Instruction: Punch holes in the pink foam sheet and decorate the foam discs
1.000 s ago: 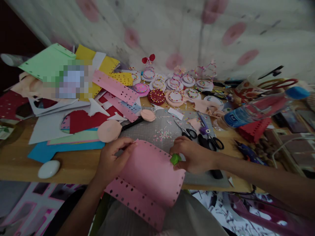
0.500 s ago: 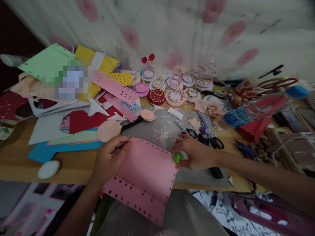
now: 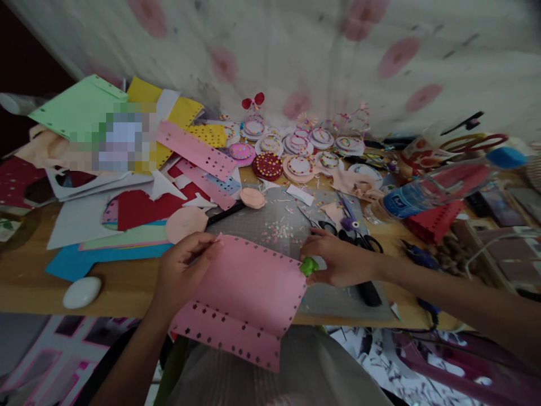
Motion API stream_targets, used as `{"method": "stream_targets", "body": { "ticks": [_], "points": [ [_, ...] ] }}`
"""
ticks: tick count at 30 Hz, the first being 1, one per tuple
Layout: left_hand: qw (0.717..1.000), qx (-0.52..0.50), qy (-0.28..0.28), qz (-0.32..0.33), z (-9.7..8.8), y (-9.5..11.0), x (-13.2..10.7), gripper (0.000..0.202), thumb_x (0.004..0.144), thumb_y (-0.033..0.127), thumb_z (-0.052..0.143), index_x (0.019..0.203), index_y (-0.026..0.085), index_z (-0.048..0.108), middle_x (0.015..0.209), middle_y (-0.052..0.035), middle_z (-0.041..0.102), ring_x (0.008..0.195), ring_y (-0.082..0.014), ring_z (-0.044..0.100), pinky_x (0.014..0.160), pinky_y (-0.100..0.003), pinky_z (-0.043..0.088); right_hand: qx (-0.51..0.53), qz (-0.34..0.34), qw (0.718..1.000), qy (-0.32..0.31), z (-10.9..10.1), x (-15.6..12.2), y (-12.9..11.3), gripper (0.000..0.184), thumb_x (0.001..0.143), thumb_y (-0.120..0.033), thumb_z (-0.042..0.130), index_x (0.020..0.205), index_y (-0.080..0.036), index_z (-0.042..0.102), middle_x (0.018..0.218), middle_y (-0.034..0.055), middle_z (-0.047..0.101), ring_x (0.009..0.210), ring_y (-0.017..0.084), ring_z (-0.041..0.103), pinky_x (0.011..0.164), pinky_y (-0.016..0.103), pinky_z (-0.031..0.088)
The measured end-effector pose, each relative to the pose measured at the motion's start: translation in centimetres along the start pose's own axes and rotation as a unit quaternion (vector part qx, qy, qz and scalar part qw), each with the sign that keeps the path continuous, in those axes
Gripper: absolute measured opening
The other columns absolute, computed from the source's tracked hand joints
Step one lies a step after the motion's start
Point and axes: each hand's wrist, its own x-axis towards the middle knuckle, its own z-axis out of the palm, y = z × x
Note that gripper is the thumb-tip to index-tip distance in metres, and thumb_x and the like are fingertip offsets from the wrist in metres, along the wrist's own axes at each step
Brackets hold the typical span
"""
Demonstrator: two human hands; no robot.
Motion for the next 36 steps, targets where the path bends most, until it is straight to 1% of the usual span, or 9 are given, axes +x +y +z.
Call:
{"method": "stream_targets", "body": {
  "ticks": [3,6,9,12,18,23,26,32,36],
  "points": [
    [1.0,-0.004,0.001,0.002,-0.1,0.1,0.0,0.012,0.08,0.033,0.064,0.082,0.022,0.067,0.081,-0.0005,0.072,0.074,-0.017,0.067,0.065,-0.024,0.054,0.001,0.021,1.0,-0.019,0.5,0.1,-0.3,0.017,0.073,-0.028,0.074,0.085,-0.017,0.067,0.088,0.0063,0.069,0.097,0.026,0.063,0.111,0.057,0.014],
    [1.0,-0.007,0.002,0.0,0.0,0.0,0.0,0.012,0.079,0.033,0.065,0.082,0.022,0.067,0.08,-0.0003,0.072,0.072,-0.0169,0.067,0.063,-0.024,0.053,0.023,0.035,0.999,-0.02,0.7,0.2,-0.4,0.014,0.072,-0.026,0.074,0.081,-0.019,0.067,0.087,0.0051,0.07,0.094,0.026,0.063,0.111,0.058,0.013],
    [1.0,-0.007,0.0,-0.008,0.0,-0.4,0.0,0.014,0.08,0.036,0.064,0.083,0.022,0.068,0.079,-0.0002,0.071,0.071,-0.0165,0.065,0.061,-0.023,0.052,0.068,0.032,0.997,-0.026,0.2,0.1,0.0,0.016,0.074,-0.03,0.07,0.085,-0.019,0.066,0.087,0.0049,0.071,0.089,0.025,0.063,0.104,0.053,0.03],
    [0.999,-0.009,-0.004,-0.031,0.0,-0.8,0.0,0.016,0.081,0.038,0.065,0.083,0.022,0.068,0.075,0.0005,0.068,0.066,-0.015,0.062,0.057,-0.022,0.048,0.136,0.036,0.99,-0.004,-1.1,-0.3,0.9,0.022,0.081,-0.037,0.062,0.092,-0.018,0.063,0.091,0.0054,0.069,0.087,0.023,0.063,0.083,0.038,0.048],
    [0.995,-0.044,-0.048,-0.074,0.7,-1.2,-0.2,0.022,0.082,0.041,0.065,0.084,0.02,0.068,0.077,-0.0011,0.068,0.071,-0.0162,0.061,0.059,-0.022,0.047,0.359,0.108,0.918,0.131,-2.4,-0.5,2.5,0.028,0.076,-0.048,0.067,0.088,-0.023,0.061,0.088,0.0026,0.066,0.082,0.02,0.062,0.074,0.032,0.05],
    [0.983,-0.106,-0.051,-0.14,1.8,-1.8,-1.1,0.029,0.082,0.046,0.063,0.086,0.017,0.064,0.079,-0.0033,0.068,0.073,-0.0181,0.064,0.06,-0.024,0.049,0.474,0.125,0.857,0.161,-0.7,0.8,2.3,0.033,0.074,-0.05,0.069,0.089,-0.021,0.067,0.088,0.003,0.069,0.086,0.02,0.064,0.084,0.034,0.05],
    [0.971,-0.139,-0.089,-0.174,2.4,-2.2,-1.7,0.032,0.08,0.048,0.062,0.091,0.017,0.062,0.075,-0.0033,0.068,0.07,-0.0194,0.065,0.058,-0.026,0.049,0.504,0.139,0.834,0.177,0.5,2.0,2.2,0.035,0.072,-0.052,0.069,0.085,-0.019,0.068,0.093,0.0046,0.07,0.091,0.021,0.064,0.084,0.034,0.05],
    [0.953,-0.166,-0.167,-0.191,2.6,-2.4,-2.4,0.029,0.081,0.045,0.059,0.093,0.018,0.06,0.076,-0.0036,0.071,0.065,-0.0187,0.066,0.057,-0.028,0.05,0.498,0.142,0.835,0.188,1.1,3.0,2.3,0.038,0.08,-0.059,0.057,0.089,-0.023,0.062,0.095,0.0044,0.071,0.09,0.022,0.068,0.083,0.038,0.053],
    [0.94,-0.198,-0.183,-0.209,2.4,-2.2,-2.6,0.026,0.079,0.038,0.062,0.097,0.018,0.059,0.08,-0.0043,0.073,0.07,-0.0196,0.068,0.062,-0.03,0.051,0.437,0.139,0.865,0.203,0.5,2.4,1.7,0.043,0.086,-0.063,0.045,0.09,-0.023,0.06,0.101,0.0049,0.07,0.098,0.024,0.066,0.091,0.041,0.05]
  ]
}}
